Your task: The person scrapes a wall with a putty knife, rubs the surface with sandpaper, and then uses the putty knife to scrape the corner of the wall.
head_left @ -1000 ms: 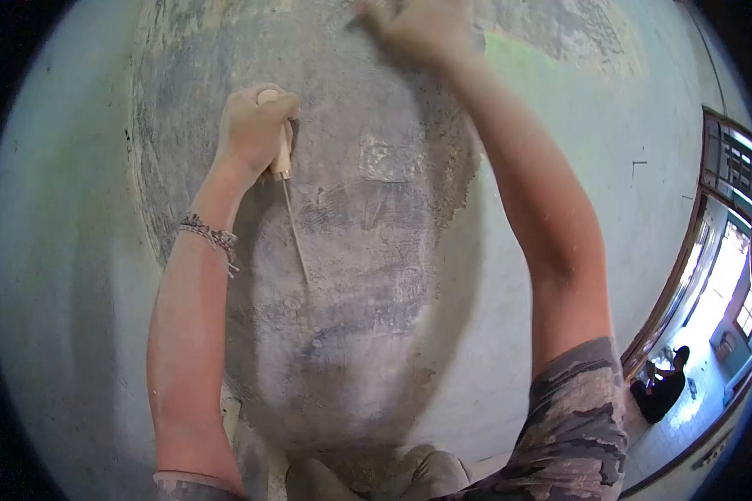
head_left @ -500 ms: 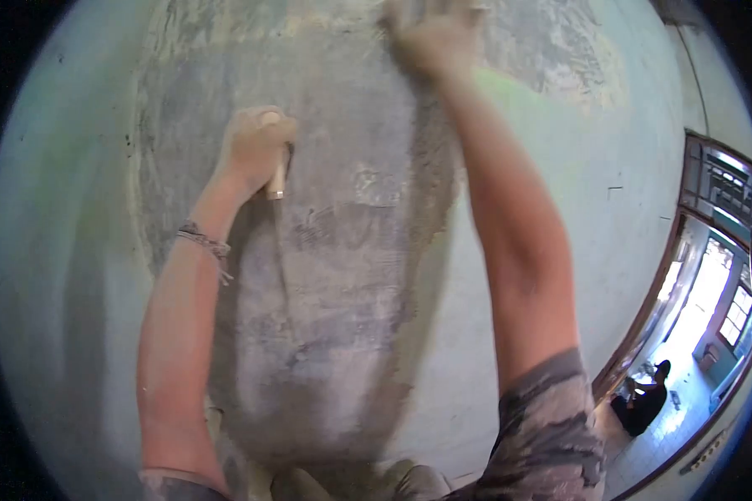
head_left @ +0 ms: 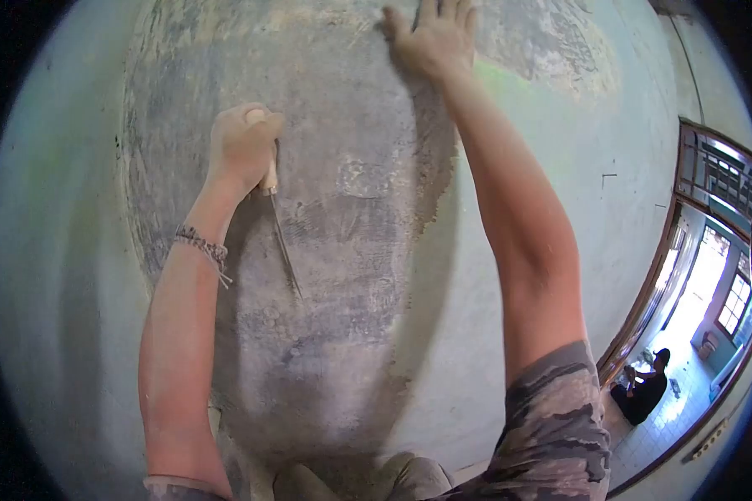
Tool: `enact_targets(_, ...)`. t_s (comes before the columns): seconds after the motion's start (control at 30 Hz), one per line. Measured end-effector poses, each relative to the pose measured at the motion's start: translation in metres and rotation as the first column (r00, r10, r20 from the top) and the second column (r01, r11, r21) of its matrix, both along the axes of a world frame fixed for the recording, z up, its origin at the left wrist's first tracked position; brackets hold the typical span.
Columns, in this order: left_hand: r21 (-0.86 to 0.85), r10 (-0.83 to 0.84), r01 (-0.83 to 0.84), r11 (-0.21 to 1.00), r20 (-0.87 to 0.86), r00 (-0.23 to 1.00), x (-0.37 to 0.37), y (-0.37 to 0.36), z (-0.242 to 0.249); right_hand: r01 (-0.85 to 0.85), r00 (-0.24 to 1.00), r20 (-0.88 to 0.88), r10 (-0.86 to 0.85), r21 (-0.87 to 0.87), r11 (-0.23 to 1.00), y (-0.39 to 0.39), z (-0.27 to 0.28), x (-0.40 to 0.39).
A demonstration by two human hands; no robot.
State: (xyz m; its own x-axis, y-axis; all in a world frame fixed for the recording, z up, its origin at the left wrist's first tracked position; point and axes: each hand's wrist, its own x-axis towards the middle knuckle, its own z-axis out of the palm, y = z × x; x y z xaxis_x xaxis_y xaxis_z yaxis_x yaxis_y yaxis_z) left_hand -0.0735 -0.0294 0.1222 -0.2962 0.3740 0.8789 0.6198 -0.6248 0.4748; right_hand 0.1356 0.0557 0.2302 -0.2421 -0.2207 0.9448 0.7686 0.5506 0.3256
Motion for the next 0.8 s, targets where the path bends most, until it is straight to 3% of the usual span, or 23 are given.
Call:
enact_targets(0.03, 0.022, 0.096, -0.095, 0.995, -0.073, 0.993, -0.003, 0.004, -0.002, 0.011, 0.996, -0.091, -0.012, -0.014, 1.000, 0.004, -0.001, -0.003)
enact_targets(0.07, 0.011, 0.091, -0.091, 0.996, -0.069, 0.993, 0.001, 0.001, -0.001, 0.066, 0.994, 0.096, -0.059, -0.065, 0.996, -0.049, -0.050, 0.005)
enact_targets(0.17, -0.033, -0.016, 0.016, 0.999, 0.012, 1.000, 0.015, -0.007, -0.004, -0.028, 0.972, 0.230, 0.045, -0.079, 0.996, -0.003, -0.037, 0.025)
enact_targets(0.2, 0.002, 0.000, 0.000, 1.000, -0.001, 1.000, 0.015, -0.005, -0.002, 0.036, 0.997, 0.068, -0.038, 0.039, 0.999, 0.000, -0.016, 0.023)
enact_targets(0.23, 0.037, 0.021, -0.021, 0.999, -0.005, 1.000, 0.012, -0.004, -0.002, 0.034, 0.997, 0.068, -0.035, 0.028, 0.999, 0.009, -0.023, 0.019)
enact_targets(0.3, 0.028, 0.057, -0.055, 0.998, -0.070, 0.996, -0.002, 0.001, 0.002, -0.199, 0.980, 0.027, 0.197, 0.195, 0.961, 0.012, -0.056, 0.007)
enact_targets(0.33, 0.034, 0.090, -0.085, 0.996, -0.149, 0.985, -0.002, 0.001, 0.004, -0.177, 0.959, 0.245, 0.139, 0.140, 0.974, 0.014, -0.084, 0.005)
enact_targets(0.37, 0.031, 0.080, -0.076, 0.997, -0.150, 0.985, -0.001, 0.001, 0.002, -0.167, 0.961, 0.245, 0.131, 0.137, 0.976, 0.017, -0.077, 0.013)
enact_targets(0.43, -0.099, -0.119, 0.125, 0.987, 0.065, 0.991, 0.004, -0.006, 0.005, 0.267, 0.888, 0.289, -0.357, 0.308, 0.913, 0.012, -0.038, 0.031)
enact_targets(0.47, -0.103, -0.121, 0.126, 0.987, 0.061, 0.991, 0.006, -0.007, 0.005, 0.244, 0.963, 0.058, -0.263, 0.219, 0.945, 0.010, -0.027, 0.027)
enact_targets(0.5, -0.074, -0.097, 0.100, 0.992, 0.050, 0.994, 0.007, -0.007, 0.004, 0.245, 0.962, 0.064, -0.264, 0.219, 0.945, -0.008, -0.035, 0.021)
enact_targets(0.57, -0.041, -0.076, 0.079, 0.996, 0.051, 0.996, 0.007, -0.007, 0.002, 0.164, 0.969, 0.200, -0.143, -0.093, 0.982, -0.049, -0.066, 0.015)
enact_targets(0.6, -0.063, -0.095, 0.099, 0.993, 0.061, 0.994, 0.005, -0.006, 0.001, -0.030, 0.955, 0.297, 0.013, 0.052, 0.998, 0.007, -0.066, 0.010)
enact_targets(0.63, -0.079, -0.110, 0.115, 0.990, 0.067, 0.992, 0.005, -0.005, 0.002, -0.028, 0.955, 0.296, 0.011, 0.054, 0.998, 0.020, -0.042, 0.013)
enact_targets(0.7, -0.041, -0.079, 0.081, 0.996, 0.046, 0.996, 0.007, -0.001, 0.001, 0.219, 0.973, 0.064, -0.221, 0.030, 0.975, 0.021, -0.008, 0.025)
enact_targets(0.73, -0.001, -0.045, 0.045, 0.999, 0.042, 0.998, 0.005, -0.001, 0.001, 0.074, 0.991, -0.110, -0.079, -0.055, 0.996, 0.017, -0.007, 0.015)
enact_targets(0.77, -0.014, -0.040, 0.040, 0.999, 0.044, 0.998, 0.003, 0.000, 0.001, 0.069, 0.991, -0.108, -0.077, -0.068, 0.995, 0.018, -0.027, 0.010)
enact_targets(0.8, -0.011, -0.041, 0.041, 0.999, 0.032, 0.999, 0.002, 0.002, 0.000, 0.016, 0.997, 0.071, -0.017, 0.014, 1.000, 0.014, -0.059, 0.007)
